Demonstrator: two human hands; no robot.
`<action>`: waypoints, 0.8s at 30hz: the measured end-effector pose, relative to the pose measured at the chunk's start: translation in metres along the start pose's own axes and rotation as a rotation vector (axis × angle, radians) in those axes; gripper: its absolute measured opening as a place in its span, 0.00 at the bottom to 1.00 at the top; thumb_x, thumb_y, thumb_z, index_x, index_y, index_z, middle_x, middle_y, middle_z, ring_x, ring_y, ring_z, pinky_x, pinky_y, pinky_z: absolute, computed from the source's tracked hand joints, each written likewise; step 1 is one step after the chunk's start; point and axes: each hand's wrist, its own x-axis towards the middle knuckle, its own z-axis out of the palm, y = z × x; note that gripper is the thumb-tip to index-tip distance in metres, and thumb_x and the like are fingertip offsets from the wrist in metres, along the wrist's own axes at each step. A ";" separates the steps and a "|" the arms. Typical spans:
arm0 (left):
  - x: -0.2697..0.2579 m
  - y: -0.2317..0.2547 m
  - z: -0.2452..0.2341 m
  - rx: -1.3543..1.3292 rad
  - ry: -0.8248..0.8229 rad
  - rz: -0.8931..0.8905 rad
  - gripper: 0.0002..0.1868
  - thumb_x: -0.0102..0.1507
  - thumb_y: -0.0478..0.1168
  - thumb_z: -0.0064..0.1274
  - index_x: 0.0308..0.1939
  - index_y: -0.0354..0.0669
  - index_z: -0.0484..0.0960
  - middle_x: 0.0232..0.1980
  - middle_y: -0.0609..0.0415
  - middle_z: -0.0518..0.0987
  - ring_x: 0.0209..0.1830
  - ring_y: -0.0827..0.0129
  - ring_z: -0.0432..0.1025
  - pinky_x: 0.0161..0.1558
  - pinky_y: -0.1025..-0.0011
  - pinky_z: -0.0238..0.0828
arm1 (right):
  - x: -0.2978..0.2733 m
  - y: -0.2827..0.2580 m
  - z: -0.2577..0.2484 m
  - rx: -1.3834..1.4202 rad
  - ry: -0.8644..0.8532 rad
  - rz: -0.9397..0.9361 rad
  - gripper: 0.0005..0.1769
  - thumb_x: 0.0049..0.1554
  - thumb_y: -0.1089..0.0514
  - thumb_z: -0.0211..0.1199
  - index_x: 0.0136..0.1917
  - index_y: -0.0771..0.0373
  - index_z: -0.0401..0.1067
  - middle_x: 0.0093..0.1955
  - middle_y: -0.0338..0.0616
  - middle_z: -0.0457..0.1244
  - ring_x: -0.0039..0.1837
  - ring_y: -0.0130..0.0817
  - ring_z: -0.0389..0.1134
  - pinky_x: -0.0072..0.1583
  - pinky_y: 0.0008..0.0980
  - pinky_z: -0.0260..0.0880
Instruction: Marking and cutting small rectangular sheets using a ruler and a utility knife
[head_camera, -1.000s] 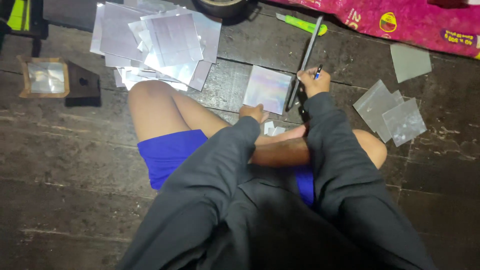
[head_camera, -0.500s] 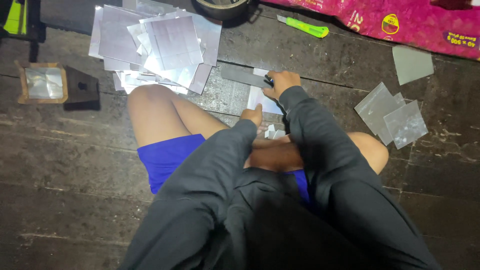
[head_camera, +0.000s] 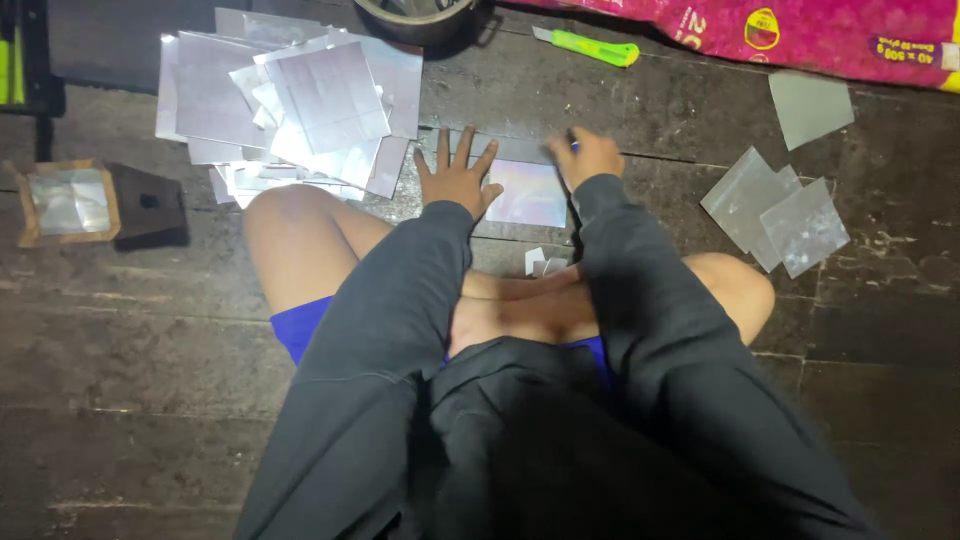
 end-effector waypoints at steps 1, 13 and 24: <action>0.002 0.001 0.001 -0.003 -0.004 0.004 0.35 0.71 0.66 0.38 0.81 0.78 0.49 0.87 0.63 0.36 0.85 0.50 0.27 0.74 0.28 0.27 | 0.000 0.013 -0.006 -0.003 -0.003 0.005 0.29 0.61 0.28 0.60 0.65 0.47 0.76 0.54 0.52 0.72 0.60 0.57 0.72 0.59 0.58 0.72; 0.008 -0.008 0.012 -0.039 0.093 0.008 0.36 0.66 0.70 0.45 0.78 0.82 0.57 0.86 0.62 0.40 0.85 0.48 0.30 0.70 0.21 0.29 | -0.029 0.001 0.010 0.595 0.220 -0.497 0.09 0.51 0.56 0.79 0.43 0.53 0.80 0.38 0.44 0.66 0.45 0.46 0.71 0.50 0.35 0.72; 0.013 -0.007 0.016 -0.073 0.094 -0.020 0.36 0.65 0.69 0.47 0.77 0.86 0.57 0.85 0.64 0.40 0.85 0.52 0.30 0.69 0.19 0.26 | -0.033 -0.048 0.002 0.762 0.084 -0.491 0.05 0.54 0.66 0.72 0.43 0.68 0.76 0.42 0.56 0.70 0.46 0.48 0.74 0.44 0.36 0.74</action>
